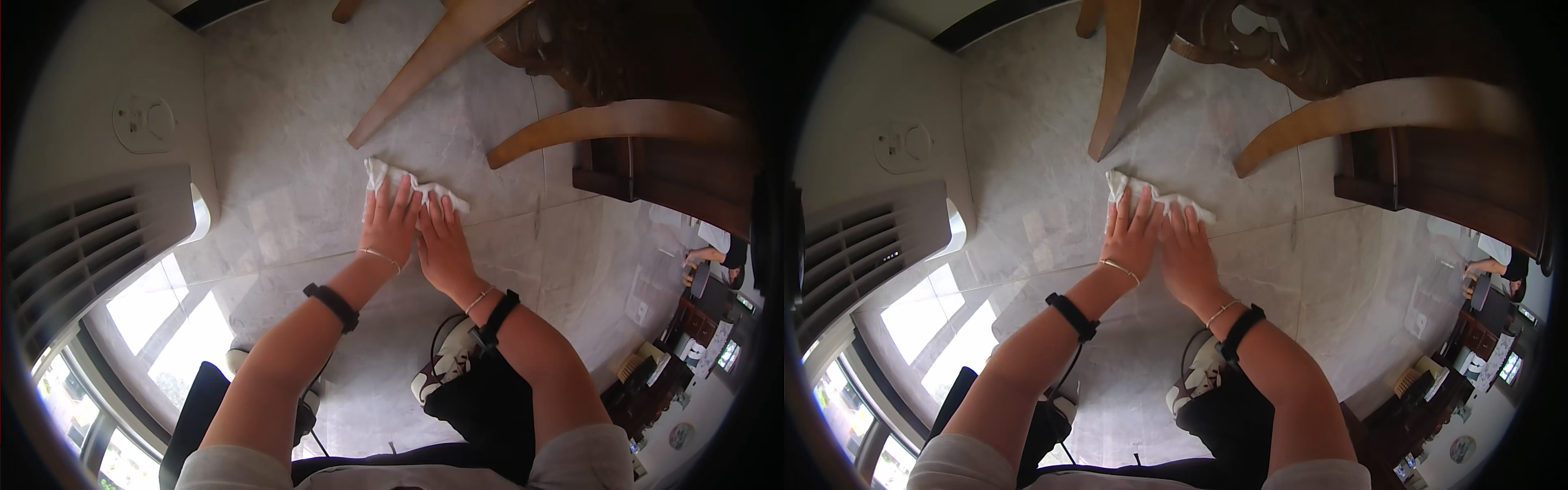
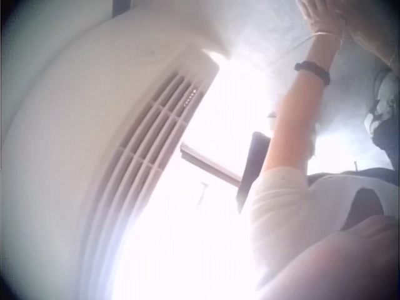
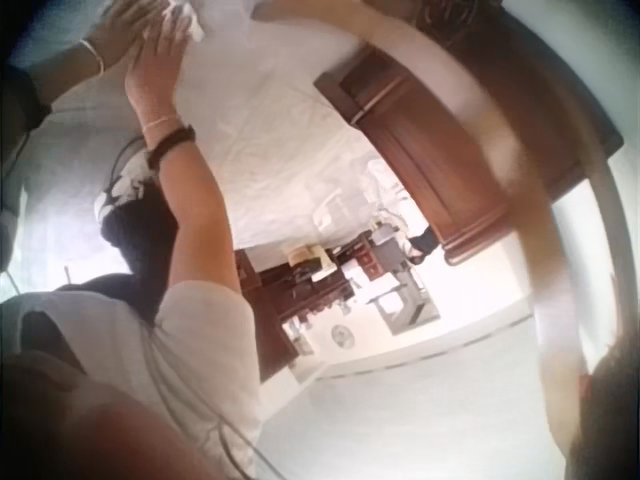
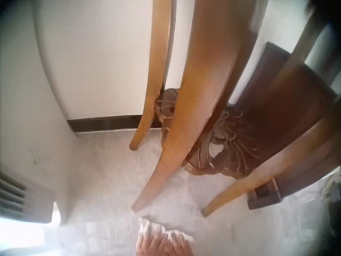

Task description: The person wipes a door frame, an appliance, a wooden table, and the floor with a cloth.

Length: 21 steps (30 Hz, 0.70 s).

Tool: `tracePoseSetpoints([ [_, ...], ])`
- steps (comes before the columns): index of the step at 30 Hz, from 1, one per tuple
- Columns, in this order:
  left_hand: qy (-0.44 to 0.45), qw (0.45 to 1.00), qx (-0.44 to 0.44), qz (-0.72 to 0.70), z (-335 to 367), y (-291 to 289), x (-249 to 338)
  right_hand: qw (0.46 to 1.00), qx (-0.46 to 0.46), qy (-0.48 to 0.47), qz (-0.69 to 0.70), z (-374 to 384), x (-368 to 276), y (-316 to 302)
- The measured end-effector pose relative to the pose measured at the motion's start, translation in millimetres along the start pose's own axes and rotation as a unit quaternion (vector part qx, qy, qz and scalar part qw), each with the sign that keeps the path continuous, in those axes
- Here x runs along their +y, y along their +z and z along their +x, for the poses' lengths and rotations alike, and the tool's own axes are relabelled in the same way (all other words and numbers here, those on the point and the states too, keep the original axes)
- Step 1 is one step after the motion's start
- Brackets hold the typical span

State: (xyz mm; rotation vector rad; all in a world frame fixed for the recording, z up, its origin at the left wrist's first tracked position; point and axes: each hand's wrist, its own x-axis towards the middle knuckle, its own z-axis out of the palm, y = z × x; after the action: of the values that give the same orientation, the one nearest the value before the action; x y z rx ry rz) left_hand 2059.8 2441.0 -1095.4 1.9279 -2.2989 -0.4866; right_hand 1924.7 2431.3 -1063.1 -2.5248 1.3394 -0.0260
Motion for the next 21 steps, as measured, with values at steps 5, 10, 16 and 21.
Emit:
tracePoseSetpoints([
  [5,0.038,0.999,-0.004,0.027,61.3,-15.1,-17.8,1.000,-0.003,0.021,0.018,46.7,23.0,-1.0],
  [10,-0.030,0.999,-0.043,-0.012,124.0,-31.0,-15.3,0.986,0.159,0.016,-0.050,113.7,45.1,-0.1],
  [16,0.043,0.999,0.023,-0.012,-24.8,-3.9,-12.9,0.995,-0.079,-0.008,0.055,-6.6,-13.0,4.1],
  [21,-0.031,0.999,0.012,-0.024,-85.8,-17.5,-45.9,0.993,-0.056,-0.052,0.094,-23.2,-52.9,4.1],
])
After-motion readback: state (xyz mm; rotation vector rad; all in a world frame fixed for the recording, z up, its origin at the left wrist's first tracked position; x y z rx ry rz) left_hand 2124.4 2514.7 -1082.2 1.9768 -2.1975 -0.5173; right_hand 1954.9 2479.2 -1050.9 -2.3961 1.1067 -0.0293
